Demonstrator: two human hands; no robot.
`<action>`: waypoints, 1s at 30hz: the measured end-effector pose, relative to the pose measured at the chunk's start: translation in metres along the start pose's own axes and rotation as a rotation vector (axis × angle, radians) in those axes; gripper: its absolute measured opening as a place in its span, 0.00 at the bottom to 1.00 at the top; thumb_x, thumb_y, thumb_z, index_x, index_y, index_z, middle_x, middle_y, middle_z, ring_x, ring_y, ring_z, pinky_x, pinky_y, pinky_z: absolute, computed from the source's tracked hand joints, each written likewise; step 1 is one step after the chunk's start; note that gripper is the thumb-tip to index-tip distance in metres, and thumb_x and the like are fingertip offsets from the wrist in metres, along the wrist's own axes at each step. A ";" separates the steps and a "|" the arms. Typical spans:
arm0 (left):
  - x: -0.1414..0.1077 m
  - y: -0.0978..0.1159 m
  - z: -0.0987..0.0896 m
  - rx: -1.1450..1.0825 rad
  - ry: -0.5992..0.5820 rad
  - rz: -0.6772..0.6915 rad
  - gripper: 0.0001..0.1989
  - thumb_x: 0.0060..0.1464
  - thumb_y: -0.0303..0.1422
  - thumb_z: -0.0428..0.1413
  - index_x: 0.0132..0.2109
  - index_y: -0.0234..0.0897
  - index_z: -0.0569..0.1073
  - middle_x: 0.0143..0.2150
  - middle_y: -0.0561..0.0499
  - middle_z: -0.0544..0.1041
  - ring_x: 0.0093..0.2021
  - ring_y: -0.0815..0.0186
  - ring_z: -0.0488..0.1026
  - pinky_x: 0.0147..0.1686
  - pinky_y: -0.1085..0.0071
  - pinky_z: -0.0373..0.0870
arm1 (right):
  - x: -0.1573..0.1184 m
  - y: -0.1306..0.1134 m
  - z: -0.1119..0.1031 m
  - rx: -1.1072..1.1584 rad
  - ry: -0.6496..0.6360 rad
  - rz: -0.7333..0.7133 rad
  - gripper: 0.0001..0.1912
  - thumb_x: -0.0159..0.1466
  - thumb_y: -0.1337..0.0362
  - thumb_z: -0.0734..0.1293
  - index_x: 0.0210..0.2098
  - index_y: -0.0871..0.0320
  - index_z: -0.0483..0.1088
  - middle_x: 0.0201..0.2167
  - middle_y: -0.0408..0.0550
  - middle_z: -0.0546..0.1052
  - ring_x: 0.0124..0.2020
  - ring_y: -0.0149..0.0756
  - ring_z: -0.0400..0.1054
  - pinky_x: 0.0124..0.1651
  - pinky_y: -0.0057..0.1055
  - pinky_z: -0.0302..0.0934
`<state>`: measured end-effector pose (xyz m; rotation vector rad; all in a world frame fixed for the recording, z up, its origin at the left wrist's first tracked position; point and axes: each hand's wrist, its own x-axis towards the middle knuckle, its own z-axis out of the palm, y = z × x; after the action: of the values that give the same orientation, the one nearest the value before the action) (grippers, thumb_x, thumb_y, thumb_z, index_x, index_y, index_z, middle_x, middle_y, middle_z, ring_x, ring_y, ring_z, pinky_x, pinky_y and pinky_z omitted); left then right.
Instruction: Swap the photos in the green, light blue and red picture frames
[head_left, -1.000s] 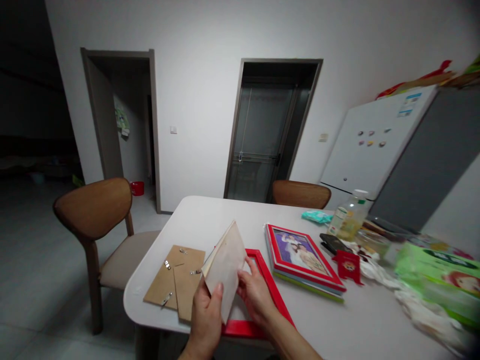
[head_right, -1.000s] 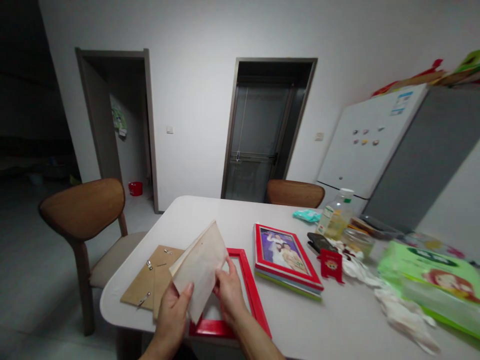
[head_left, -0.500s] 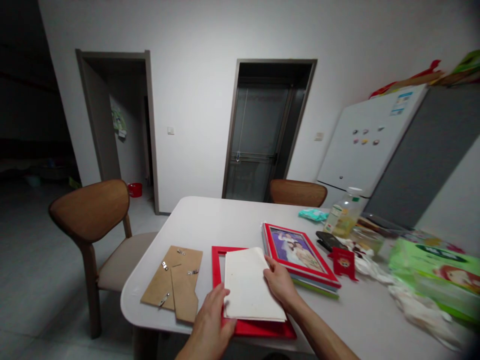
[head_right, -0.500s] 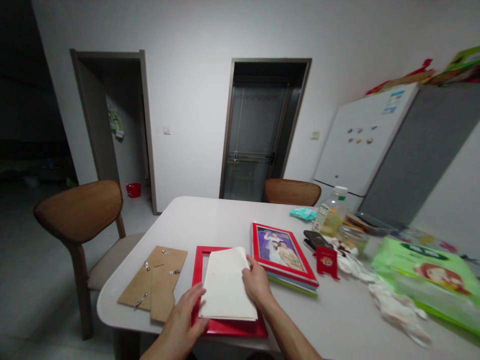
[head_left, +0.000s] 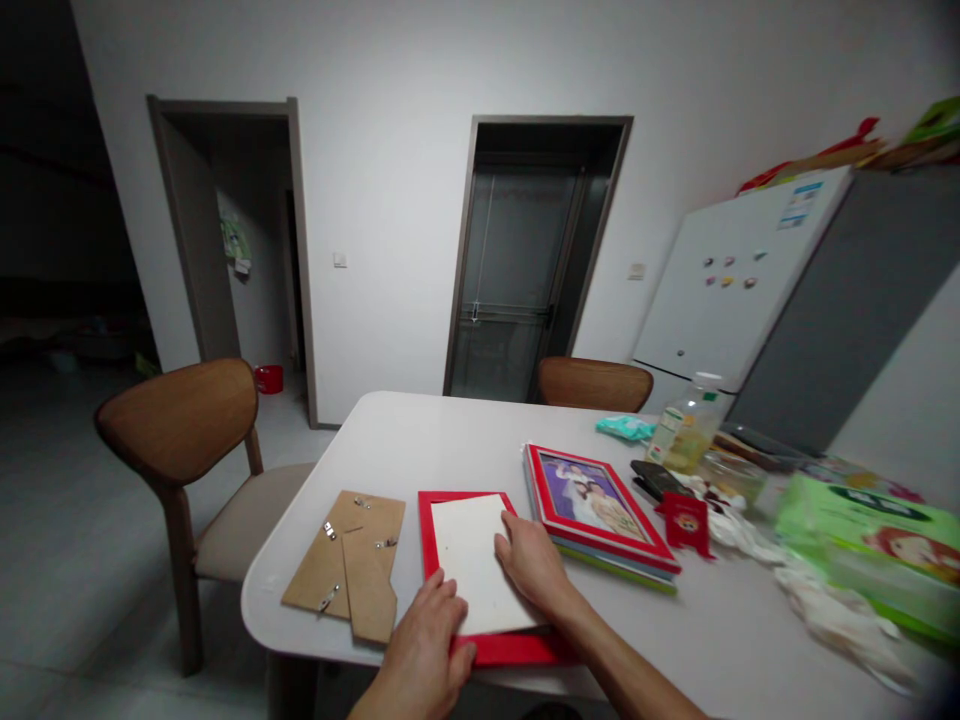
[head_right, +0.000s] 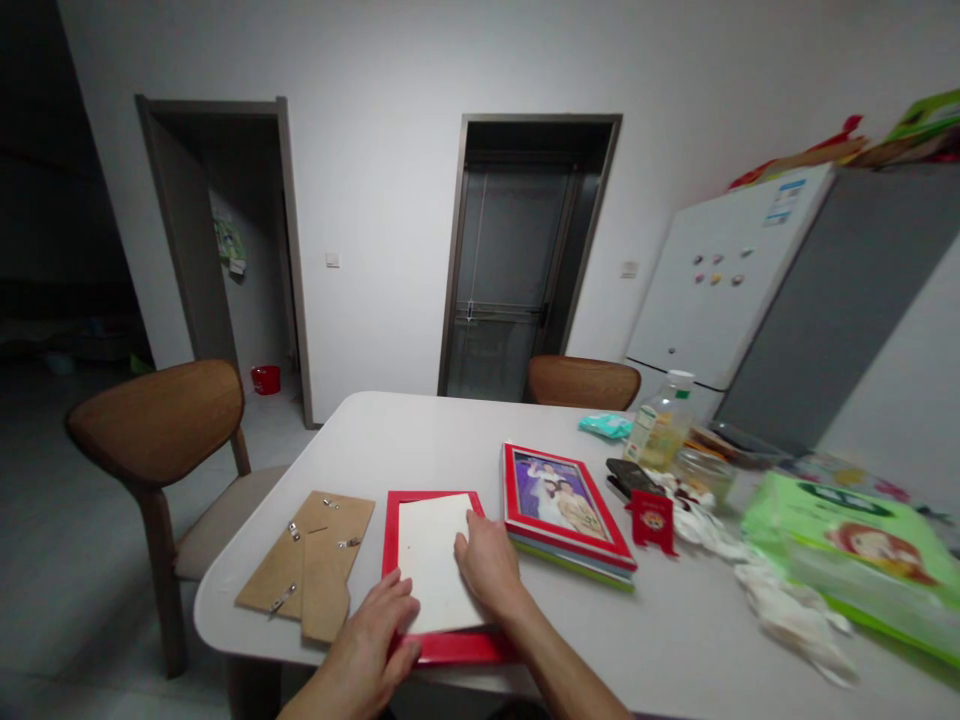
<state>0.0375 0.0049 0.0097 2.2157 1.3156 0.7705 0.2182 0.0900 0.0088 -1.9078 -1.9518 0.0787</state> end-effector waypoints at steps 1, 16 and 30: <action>0.000 0.001 -0.001 0.020 -0.015 -0.003 0.15 0.45 0.27 0.50 0.43 0.33 0.70 0.52 0.40 0.66 0.56 0.55 0.56 0.52 0.58 0.56 | -0.002 -0.001 0.000 -0.038 -0.007 -0.017 0.17 0.56 0.64 0.55 0.41 0.65 0.66 0.35 0.58 0.73 0.39 0.43 0.64 0.43 0.34 0.53; -0.006 -0.025 -0.024 0.139 0.072 -0.005 0.19 0.45 0.29 0.51 0.47 0.35 0.67 0.51 0.42 0.67 0.53 0.56 0.61 0.52 0.58 0.57 | -0.017 -0.013 -0.003 -0.109 -0.107 -0.137 0.15 0.56 0.63 0.56 0.39 0.60 0.68 0.46 0.55 0.67 0.49 0.45 0.55 0.48 0.37 0.48; -0.039 -0.120 -0.056 0.474 0.179 -0.125 0.18 0.49 0.30 0.45 0.48 0.34 0.67 0.51 0.46 0.69 0.52 0.62 0.63 0.50 0.65 0.61 | -0.053 -0.145 0.036 0.159 -0.180 -0.389 0.19 0.48 0.59 0.63 0.40 0.57 0.64 0.39 0.53 0.66 0.40 0.44 0.57 0.40 0.40 0.53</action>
<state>-0.0917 0.0286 -0.0326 2.4265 1.8666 0.6739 0.0684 0.0381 0.0085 -1.4370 -2.3239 0.2926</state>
